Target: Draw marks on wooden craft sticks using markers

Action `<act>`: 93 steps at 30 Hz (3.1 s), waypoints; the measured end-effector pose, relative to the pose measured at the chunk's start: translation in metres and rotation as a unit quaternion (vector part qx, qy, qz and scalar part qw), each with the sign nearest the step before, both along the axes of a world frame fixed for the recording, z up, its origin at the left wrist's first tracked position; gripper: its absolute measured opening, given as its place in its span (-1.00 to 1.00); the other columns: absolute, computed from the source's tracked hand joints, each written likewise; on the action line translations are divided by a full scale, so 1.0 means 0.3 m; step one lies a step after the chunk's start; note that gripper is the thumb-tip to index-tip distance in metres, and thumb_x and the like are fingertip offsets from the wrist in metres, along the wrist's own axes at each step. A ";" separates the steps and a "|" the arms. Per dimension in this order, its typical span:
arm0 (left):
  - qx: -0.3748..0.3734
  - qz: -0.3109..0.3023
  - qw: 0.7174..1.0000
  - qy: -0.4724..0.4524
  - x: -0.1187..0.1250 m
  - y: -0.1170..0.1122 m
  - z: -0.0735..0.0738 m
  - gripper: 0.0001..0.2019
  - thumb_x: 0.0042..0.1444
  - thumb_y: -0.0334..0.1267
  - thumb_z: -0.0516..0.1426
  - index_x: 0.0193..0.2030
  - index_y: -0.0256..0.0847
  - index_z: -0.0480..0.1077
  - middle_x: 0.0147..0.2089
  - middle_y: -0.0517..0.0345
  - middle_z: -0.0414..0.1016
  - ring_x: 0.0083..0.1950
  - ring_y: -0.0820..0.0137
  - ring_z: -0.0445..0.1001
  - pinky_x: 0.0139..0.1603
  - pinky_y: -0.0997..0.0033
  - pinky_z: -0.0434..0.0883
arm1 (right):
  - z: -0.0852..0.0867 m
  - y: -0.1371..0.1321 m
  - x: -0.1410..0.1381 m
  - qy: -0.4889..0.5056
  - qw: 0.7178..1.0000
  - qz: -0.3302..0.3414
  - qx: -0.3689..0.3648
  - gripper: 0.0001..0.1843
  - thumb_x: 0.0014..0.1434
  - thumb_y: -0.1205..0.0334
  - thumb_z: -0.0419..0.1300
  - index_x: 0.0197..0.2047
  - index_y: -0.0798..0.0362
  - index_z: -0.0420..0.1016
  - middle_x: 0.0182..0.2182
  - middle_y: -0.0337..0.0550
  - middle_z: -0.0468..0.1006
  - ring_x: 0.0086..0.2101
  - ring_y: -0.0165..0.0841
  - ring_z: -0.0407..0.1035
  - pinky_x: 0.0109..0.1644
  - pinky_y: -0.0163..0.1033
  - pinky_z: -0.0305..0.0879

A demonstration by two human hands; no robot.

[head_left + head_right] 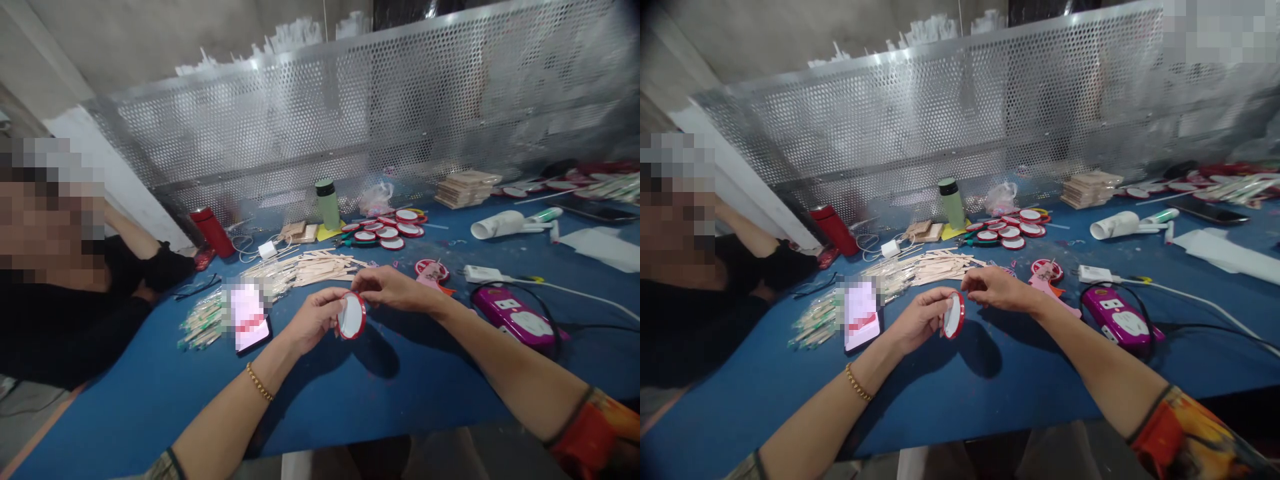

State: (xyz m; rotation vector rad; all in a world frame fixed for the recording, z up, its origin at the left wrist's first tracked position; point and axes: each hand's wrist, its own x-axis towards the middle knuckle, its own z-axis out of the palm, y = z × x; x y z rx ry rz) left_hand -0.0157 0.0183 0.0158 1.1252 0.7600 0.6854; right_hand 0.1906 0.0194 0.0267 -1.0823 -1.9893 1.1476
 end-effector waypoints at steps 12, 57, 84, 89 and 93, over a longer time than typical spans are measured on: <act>0.078 0.001 0.993 0.083 0.011 -0.012 -0.014 -0.62 -0.06 -0.07 0.28 -0.19 -0.30 0.38 -0.60 0.23 0.43 -0.65 0.42 0.44 -0.62 0.50 0.29 | -0.045 0.004 -0.044 -0.048 0.990 -0.053 0.121 -0.84 0.09 0.22 0.23 -0.32 0.02 0.29 -0.53 -0.30 0.43 -0.50 -0.44 0.30 -0.43 -0.34 0.18; 0.137 0.073 0.978 0.137 0.032 -0.018 -0.014 -0.66 -0.13 -0.11 0.31 -0.28 -0.34 0.51 -0.52 0.20 0.41 -0.58 0.51 0.34 -0.68 0.55 0.34 | -0.039 -0.023 -0.108 -0.015 0.975 -0.195 0.103 -0.82 0.01 0.19 0.24 -0.54 0.04 0.38 -0.61 -0.26 0.46 -0.55 -0.43 0.30 -0.51 -0.35 0.15; 0.272 0.166 0.933 0.168 0.015 -0.026 0.003 -0.83 0.01 -0.21 0.18 -0.44 -0.23 0.56 -0.48 0.15 0.50 -0.44 0.43 0.34 -0.40 0.48 0.25 | 0.045 -0.075 -0.074 0.201 0.962 0.012 -0.186 -0.66 0.01 -0.02 0.31 -0.45 0.12 0.50 -0.61 -0.21 0.50 -0.67 -0.53 0.18 -0.63 -0.39 0.06; 0.328 0.120 0.923 0.160 0.015 -0.040 0.005 -0.78 0.11 -0.19 0.14 -0.21 -0.21 0.58 -0.34 0.10 0.53 -0.38 0.42 0.35 -0.34 0.47 0.27 | 0.060 -0.063 -0.013 0.195 0.968 -0.022 -0.159 -0.56 0.00 -0.02 0.34 -0.16 0.15 0.62 -0.70 -0.31 0.43 -0.73 -0.57 0.08 -0.68 -0.40 -0.08; 0.278 0.132 0.943 0.127 0.008 -0.026 0.003 -0.60 0.11 -0.29 0.12 0.12 -0.19 0.40 -0.38 0.21 0.46 -0.46 0.49 0.28 -0.41 0.51 0.24 | 0.051 -0.033 0.016 0.116 0.981 -0.122 -0.094 -0.37 0.01 -0.08 0.34 0.07 0.13 0.57 -0.69 -0.29 0.47 -0.75 -0.58 0.04 -0.70 -0.40 -0.14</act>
